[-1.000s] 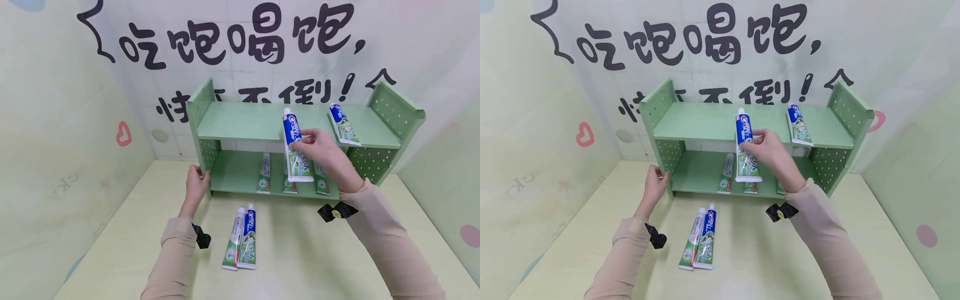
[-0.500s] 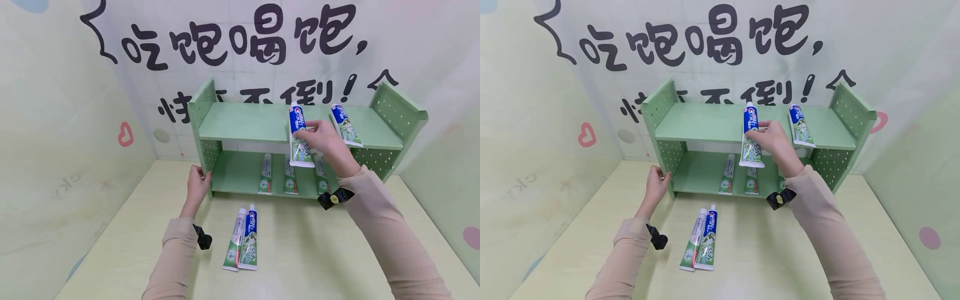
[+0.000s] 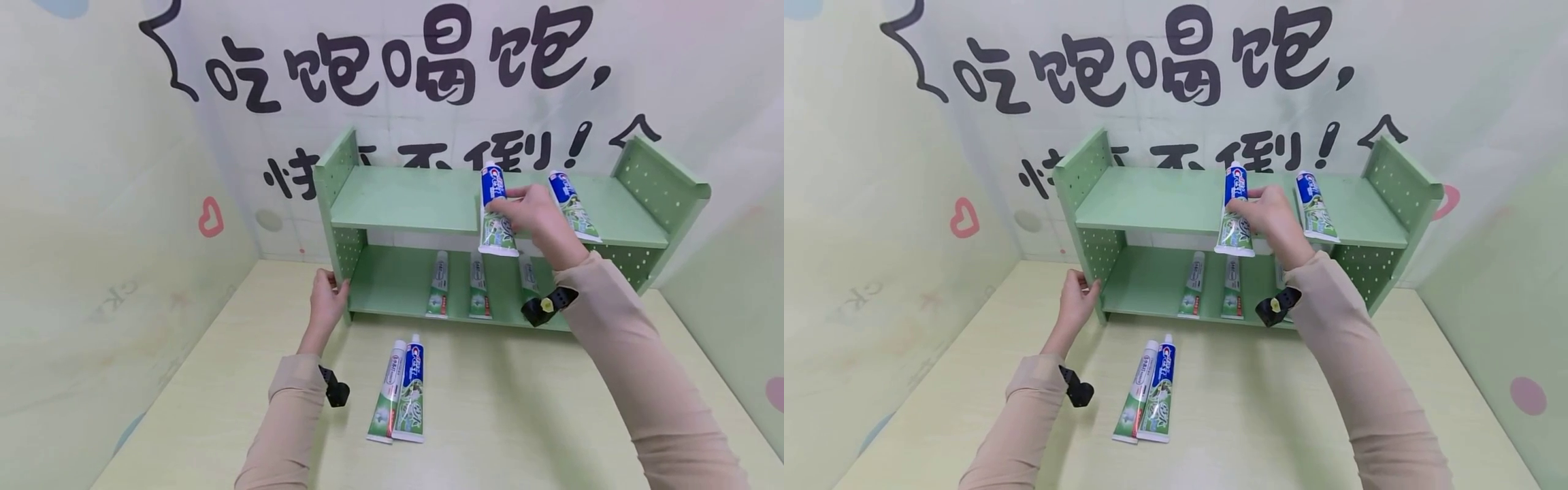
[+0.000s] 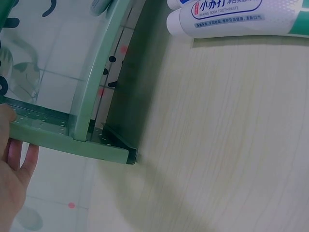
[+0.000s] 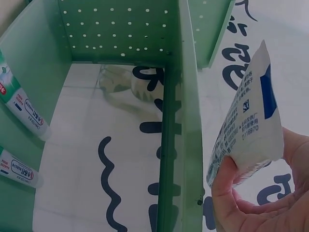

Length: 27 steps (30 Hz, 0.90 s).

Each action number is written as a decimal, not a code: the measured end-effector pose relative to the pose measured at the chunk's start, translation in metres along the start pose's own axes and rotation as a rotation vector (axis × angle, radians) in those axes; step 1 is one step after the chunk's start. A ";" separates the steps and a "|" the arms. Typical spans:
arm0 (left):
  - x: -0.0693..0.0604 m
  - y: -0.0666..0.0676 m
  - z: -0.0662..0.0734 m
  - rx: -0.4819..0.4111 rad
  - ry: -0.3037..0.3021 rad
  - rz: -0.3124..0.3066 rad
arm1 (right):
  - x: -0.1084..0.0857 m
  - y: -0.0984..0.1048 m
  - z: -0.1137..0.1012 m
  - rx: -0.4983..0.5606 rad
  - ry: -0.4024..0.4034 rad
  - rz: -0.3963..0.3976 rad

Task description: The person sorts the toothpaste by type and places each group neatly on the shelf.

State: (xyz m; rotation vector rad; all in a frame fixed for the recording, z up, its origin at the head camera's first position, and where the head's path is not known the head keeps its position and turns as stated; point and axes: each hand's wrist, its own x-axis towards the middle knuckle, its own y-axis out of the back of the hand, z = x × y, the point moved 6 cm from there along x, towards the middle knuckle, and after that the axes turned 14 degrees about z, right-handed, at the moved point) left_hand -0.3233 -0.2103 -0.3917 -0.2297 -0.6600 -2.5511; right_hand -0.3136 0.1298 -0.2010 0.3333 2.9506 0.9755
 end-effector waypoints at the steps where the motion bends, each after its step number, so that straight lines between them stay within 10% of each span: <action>1: 0.000 0.000 0.000 -0.001 0.000 0.002 | 0.001 0.000 0.000 -0.001 -0.002 0.000; 27: -0.001 0.001 0.002 -0.012 -0.029 0.009 | 0.039 -0.006 -0.007 -0.113 -0.022 0.073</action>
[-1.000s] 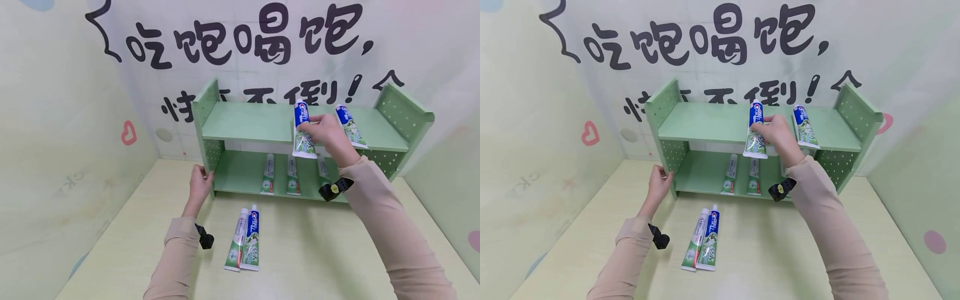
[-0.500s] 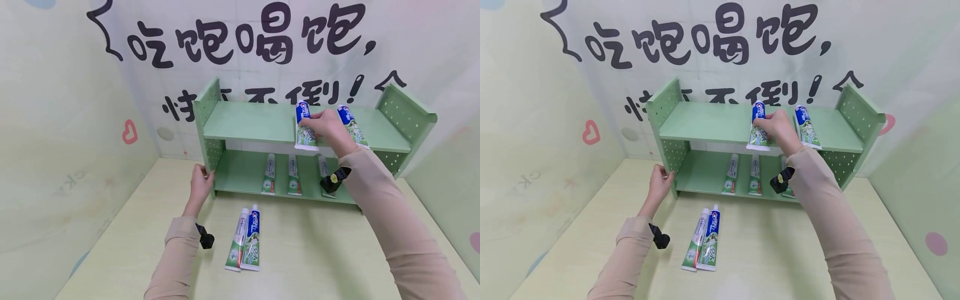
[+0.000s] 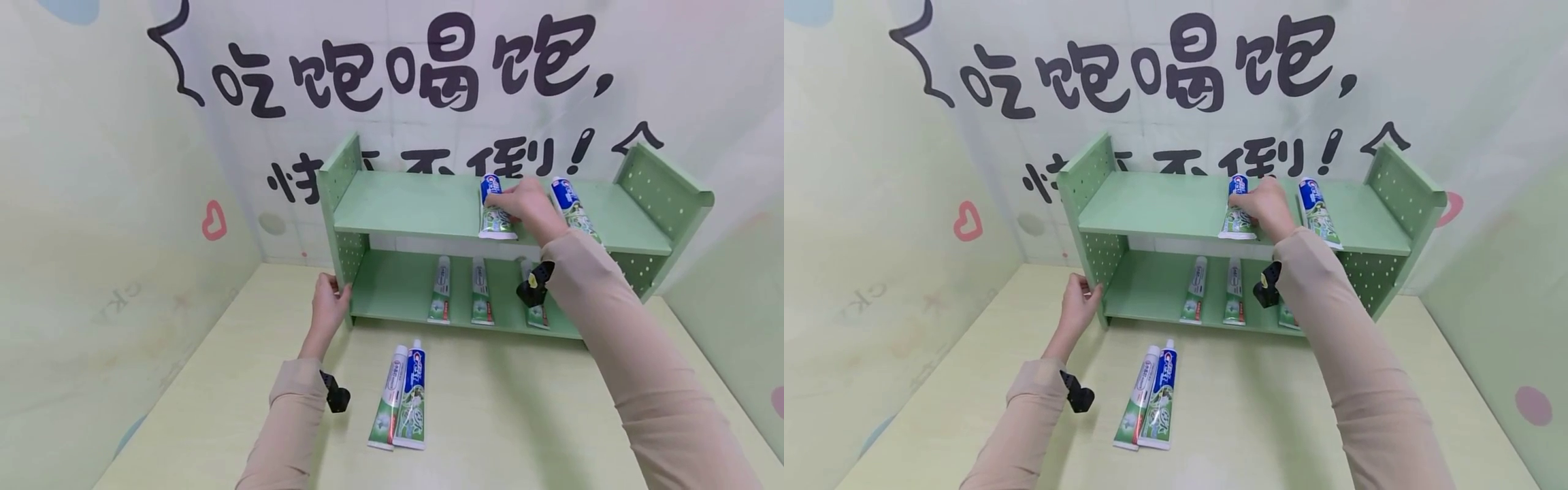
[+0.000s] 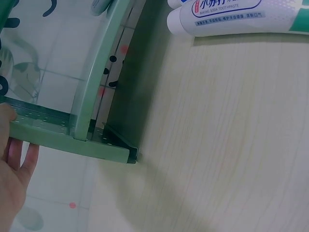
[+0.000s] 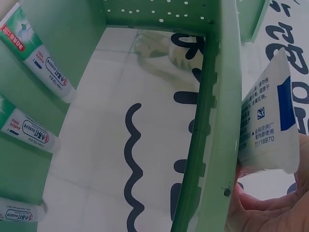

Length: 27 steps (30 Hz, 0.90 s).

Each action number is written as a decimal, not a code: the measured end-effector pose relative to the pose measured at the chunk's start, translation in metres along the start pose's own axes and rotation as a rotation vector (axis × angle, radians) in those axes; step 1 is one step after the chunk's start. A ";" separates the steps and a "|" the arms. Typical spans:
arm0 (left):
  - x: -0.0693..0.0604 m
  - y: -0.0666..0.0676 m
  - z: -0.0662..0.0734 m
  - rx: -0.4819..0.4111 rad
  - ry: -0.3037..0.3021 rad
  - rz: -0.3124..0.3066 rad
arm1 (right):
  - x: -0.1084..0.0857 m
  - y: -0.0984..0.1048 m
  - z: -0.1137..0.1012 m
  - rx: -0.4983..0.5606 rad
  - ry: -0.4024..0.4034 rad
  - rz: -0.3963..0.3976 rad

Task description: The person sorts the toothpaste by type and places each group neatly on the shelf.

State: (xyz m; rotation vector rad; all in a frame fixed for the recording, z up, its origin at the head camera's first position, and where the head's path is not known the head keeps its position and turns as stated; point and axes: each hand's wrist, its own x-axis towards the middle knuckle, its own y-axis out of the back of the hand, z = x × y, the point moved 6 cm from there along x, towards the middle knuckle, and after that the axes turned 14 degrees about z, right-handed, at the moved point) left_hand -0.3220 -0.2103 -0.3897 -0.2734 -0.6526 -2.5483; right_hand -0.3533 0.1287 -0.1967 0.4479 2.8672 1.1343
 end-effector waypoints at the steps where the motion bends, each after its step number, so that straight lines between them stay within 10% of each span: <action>1: -0.001 0.000 0.000 0.000 0.000 -0.001 | 0.001 0.000 0.000 -0.006 0.002 0.002; 12: -0.001 -0.001 -0.002 0.015 -0.004 0.011 | 0.004 -0.002 0.001 -0.085 0.016 0.017; 27: 0.000 0.000 0.001 0.006 -0.010 0.010 | -0.017 -0.004 0.004 0.074 0.129 0.108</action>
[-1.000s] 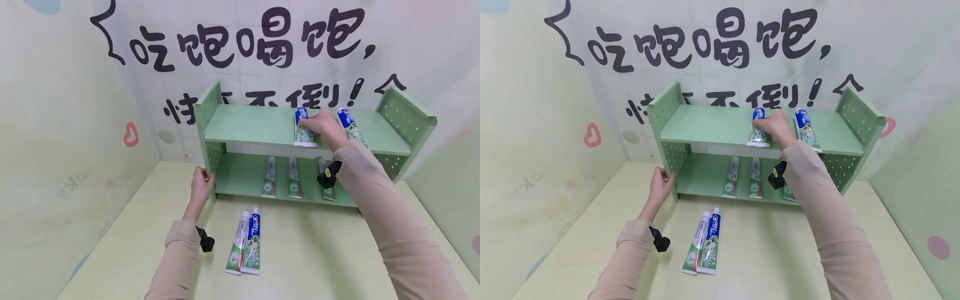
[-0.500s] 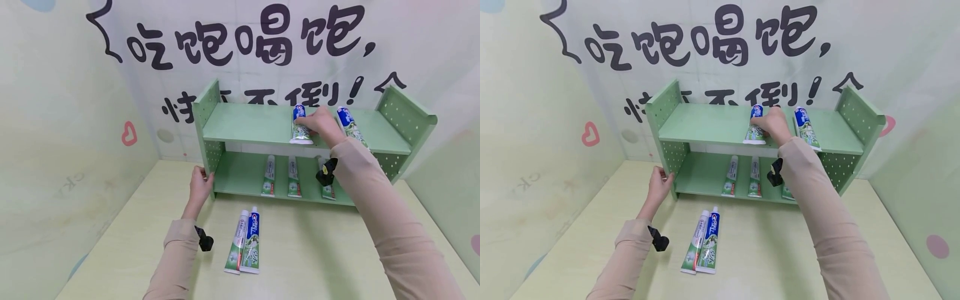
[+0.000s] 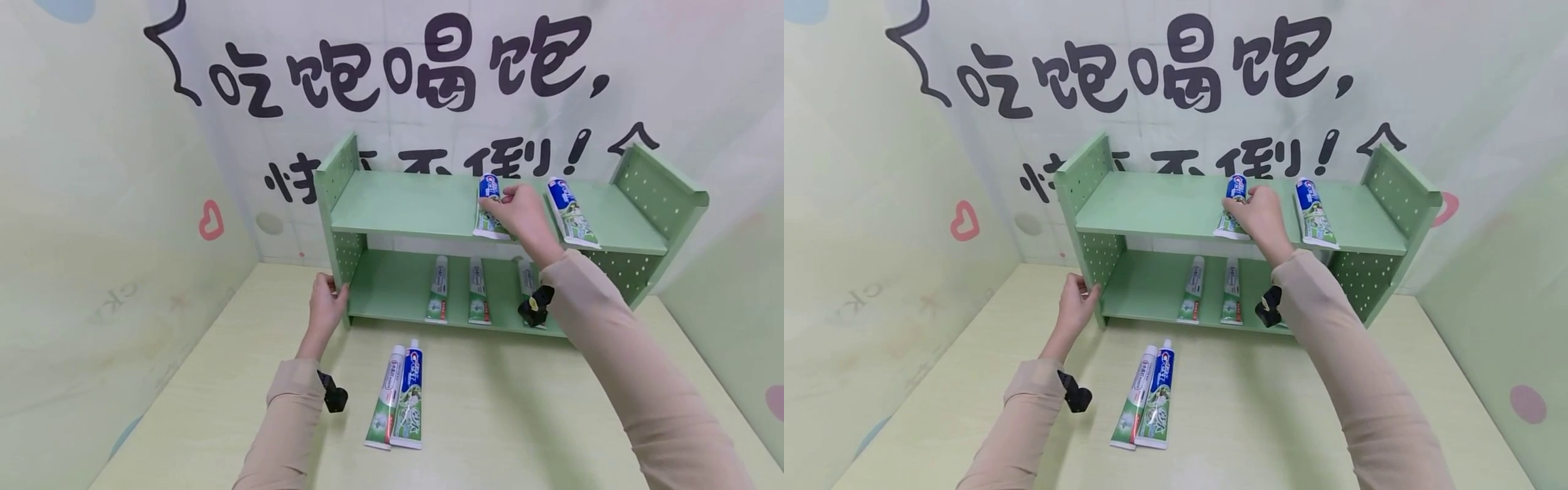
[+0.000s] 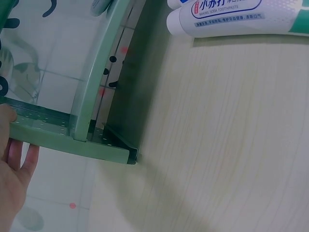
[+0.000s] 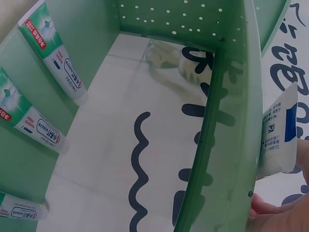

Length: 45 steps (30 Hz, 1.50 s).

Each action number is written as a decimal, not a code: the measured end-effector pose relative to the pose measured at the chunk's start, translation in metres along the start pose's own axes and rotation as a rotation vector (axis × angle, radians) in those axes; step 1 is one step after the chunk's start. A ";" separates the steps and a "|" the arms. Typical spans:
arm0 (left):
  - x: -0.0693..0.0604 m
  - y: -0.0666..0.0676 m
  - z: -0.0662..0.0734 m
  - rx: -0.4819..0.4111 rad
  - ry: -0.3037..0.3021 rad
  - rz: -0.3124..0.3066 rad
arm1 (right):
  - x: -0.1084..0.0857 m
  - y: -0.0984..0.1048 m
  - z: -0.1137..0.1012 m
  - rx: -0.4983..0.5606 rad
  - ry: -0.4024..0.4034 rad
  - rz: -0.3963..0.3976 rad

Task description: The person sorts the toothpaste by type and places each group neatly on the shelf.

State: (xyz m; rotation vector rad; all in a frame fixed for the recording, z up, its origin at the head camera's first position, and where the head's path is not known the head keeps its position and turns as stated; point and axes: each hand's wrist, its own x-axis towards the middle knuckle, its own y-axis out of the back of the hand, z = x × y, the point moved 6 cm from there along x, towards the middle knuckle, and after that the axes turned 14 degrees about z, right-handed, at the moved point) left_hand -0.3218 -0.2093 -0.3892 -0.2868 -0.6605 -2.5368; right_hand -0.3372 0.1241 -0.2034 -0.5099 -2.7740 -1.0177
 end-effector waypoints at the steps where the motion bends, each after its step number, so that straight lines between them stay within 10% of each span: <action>1: 0.000 0.000 0.000 0.000 0.001 -0.001 | -0.001 0.000 0.001 0.018 -0.017 -0.005; 18: 0.001 -0.001 -0.002 -0.006 0.008 -0.007 | -0.013 0.013 -0.010 0.176 0.031 0.064; 30: 0.001 0.000 -0.001 -0.005 0.014 -0.010 | -0.048 0.009 -0.033 0.311 0.174 0.005; 45: 0.001 -0.001 -0.001 0.002 0.023 -0.015 | -0.083 -0.015 -0.033 0.366 0.170 -0.100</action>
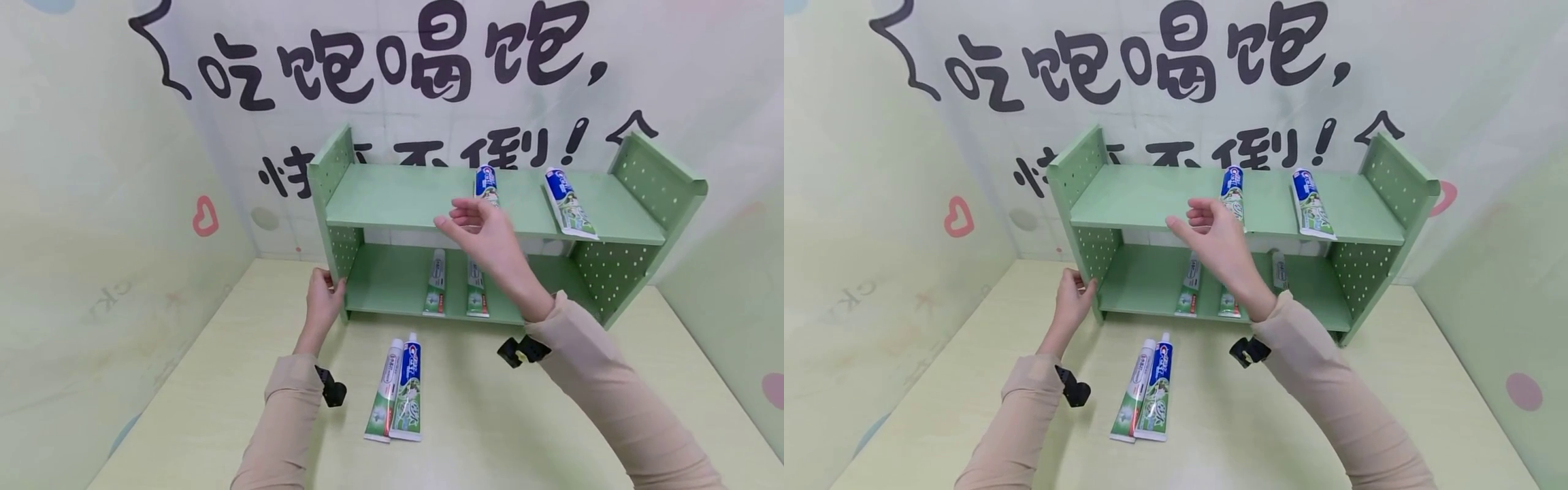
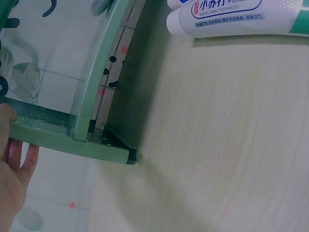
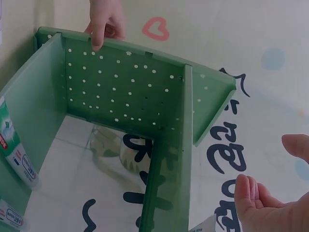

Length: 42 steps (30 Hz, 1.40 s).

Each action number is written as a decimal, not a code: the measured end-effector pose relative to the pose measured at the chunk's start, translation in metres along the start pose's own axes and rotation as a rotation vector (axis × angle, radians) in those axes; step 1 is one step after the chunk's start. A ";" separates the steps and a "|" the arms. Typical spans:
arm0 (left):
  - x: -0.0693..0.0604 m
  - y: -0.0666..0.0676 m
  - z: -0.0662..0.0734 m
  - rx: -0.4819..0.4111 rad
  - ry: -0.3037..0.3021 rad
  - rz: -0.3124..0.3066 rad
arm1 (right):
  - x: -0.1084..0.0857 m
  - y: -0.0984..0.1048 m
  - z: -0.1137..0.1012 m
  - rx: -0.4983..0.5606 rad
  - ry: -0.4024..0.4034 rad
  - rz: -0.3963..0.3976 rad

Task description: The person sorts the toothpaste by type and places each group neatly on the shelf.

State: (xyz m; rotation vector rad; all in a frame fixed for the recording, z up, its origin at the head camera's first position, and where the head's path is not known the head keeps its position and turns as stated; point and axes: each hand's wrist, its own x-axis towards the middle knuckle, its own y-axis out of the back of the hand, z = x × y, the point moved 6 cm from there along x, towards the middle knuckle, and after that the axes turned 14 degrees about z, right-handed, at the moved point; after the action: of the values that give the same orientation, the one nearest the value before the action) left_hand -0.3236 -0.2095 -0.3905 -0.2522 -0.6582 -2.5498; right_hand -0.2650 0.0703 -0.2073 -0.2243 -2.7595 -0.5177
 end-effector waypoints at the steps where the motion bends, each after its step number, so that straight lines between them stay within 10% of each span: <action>1: 0.000 0.000 0.000 0.000 0.001 -0.001 | -0.002 -0.002 0.001 0.002 -0.006 -0.008; 17: -0.001 0.003 -0.003 0.006 0.007 0.008 | -0.032 -0.029 0.032 0.053 -0.089 -0.096; 42: -0.002 0.000 0.000 -0.006 -0.008 0.004 | -0.081 -0.097 0.155 0.003 -0.320 -0.115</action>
State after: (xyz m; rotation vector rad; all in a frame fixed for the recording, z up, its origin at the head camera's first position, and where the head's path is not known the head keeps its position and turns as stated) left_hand -0.3221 -0.2086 -0.3908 -0.2659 -0.6524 -2.5482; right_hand -0.2534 0.0314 -0.4029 -0.1600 -3.0988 -0.5484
